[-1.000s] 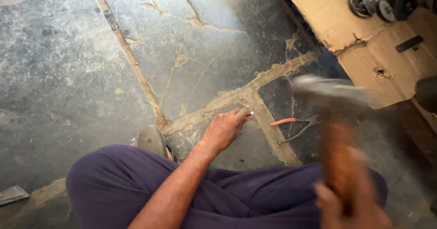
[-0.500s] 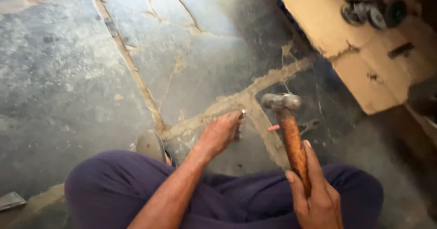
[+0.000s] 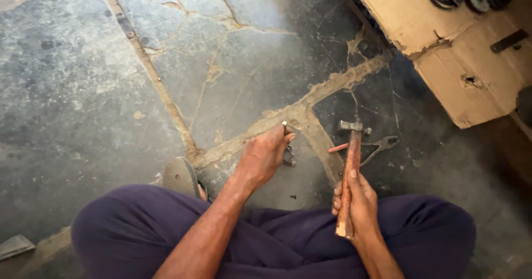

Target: The person sits on the floor and uses a hammer and a metal punch to strike a small metal lock mechanism. They repeatedly hit the lock to separate its components, then inspect the separated parts.

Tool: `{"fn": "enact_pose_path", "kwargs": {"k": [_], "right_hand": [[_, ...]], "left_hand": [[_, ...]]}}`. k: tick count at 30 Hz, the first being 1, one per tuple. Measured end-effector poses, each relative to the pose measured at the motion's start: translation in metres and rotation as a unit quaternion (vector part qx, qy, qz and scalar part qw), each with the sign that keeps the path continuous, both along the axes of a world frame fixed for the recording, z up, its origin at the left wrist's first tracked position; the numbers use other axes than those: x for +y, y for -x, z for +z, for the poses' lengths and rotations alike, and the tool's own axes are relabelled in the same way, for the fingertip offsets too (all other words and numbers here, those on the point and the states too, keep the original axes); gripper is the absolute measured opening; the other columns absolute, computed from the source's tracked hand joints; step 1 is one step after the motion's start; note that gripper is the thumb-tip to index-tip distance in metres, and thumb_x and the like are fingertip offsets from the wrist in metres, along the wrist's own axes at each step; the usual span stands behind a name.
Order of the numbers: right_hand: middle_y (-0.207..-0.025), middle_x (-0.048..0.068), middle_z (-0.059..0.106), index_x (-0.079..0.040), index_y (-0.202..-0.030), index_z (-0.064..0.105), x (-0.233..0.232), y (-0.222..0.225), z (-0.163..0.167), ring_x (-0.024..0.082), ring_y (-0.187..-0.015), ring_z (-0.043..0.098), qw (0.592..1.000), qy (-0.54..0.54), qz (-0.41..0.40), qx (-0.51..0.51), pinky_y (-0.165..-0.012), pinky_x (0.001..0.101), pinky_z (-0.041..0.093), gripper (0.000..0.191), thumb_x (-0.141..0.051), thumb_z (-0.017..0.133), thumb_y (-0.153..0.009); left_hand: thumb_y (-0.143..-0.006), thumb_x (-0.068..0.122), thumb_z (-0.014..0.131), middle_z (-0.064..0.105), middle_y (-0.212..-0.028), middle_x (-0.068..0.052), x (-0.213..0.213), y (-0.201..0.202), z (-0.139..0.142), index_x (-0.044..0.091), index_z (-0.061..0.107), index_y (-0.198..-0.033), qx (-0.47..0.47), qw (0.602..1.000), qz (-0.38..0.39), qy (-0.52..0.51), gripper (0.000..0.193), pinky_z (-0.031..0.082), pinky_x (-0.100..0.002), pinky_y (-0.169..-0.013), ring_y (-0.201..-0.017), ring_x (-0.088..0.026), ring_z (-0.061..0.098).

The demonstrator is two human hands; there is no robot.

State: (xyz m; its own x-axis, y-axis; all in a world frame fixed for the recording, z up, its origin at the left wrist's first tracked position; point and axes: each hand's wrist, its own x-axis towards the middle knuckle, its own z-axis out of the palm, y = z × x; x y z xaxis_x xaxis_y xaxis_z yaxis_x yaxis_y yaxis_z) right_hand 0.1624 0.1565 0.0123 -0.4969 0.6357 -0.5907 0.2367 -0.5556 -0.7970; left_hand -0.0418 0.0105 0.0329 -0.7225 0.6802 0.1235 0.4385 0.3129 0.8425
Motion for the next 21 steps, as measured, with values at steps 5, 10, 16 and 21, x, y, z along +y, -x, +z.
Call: {"fn": "enact_pose_path", "kwargs": {"k": [5, 10, 16, 21], "right_hand": [[-0.071, 0.006, 0.057, -0.008, -0.112, 0.055, 0.009, 0.000, -0.014, 0.014, -0.048, 0.054, 1.000, 0.011, -0.004, 0.000, -0.041, 0.0311, 0.047, 0.037, -0.043, 0.055, -0.101], [-0.071, 0.006, 0.057, -0.008, -0.112, 0.054, 0.006, 0.003, -0.014, 0.015, -0.047, 0.055, 1.000, 0.012, 0.010, -0.005, -0.040, 0.0315, 0.048, 0.037, -0.044, 0.054, -0.100], [-0.070, 0.007, 0.058, -0.007, -0.118, 0.055, 0.002, 0.006, -0.009, 0.015, -0.045, 0.055, 1.000, -0.012, 0.022, -0.014, -0.039, 0.0313, 0.047, 0.038, -0.041, 0.053, -0.101], [-0.066, 0.007, 0.058, -0.007, -0.136, 0.053, -0.011, 0.009, 0.011, 0.013, -0.044, 0.054, 0.991, -0.119, 0.056, -0.020, -0.038, 0.0291, 0.046, 0.045, -0.035, 0.051, -0.102]], "left_hand": [[-0.102, 0.026, 0.062, 0.067, -0.081, -0.020, 0.005, -0.001, -0.004, 0.004, 0.061, -0.100, 0.011, 0.999, -0.025, 0.041, 0.022, 0.047, -0.054, -0.066, -0.079, -0.045, 0.066], [-0.102, 0.025, 0.062, 0.068, -0.083, -0.020, 0.004, -0.001, -0.007, 0.003, 0.059, -0.098, 0.022, 0.999, -0.026, 0.011, 0.022, 0.049, -0.052, -0.067, -0.081, -0.043, 0.067], [-0.102, 0.027, 0.061, 0.069, -0.089, -0.018, 0.005, -0.003, -0.008, 0.004, 0.060, -0.100, 0.025, 0.998, -0.033, 0.041, 0.023, 0.051, -0.052, -0.068, -0.084, -0.042, 0.068], [-0.102, 0.030, 0.058, 0.071, -0.099, -0.016, 0.006, -0.007, -0.011, 0.008, 0.061, -0.107, 0.033, 0.996, -0.046, 0.069, 0.023, 0.053, -0.052, -0.068, -0.085, -0.042, 0.068]]}}
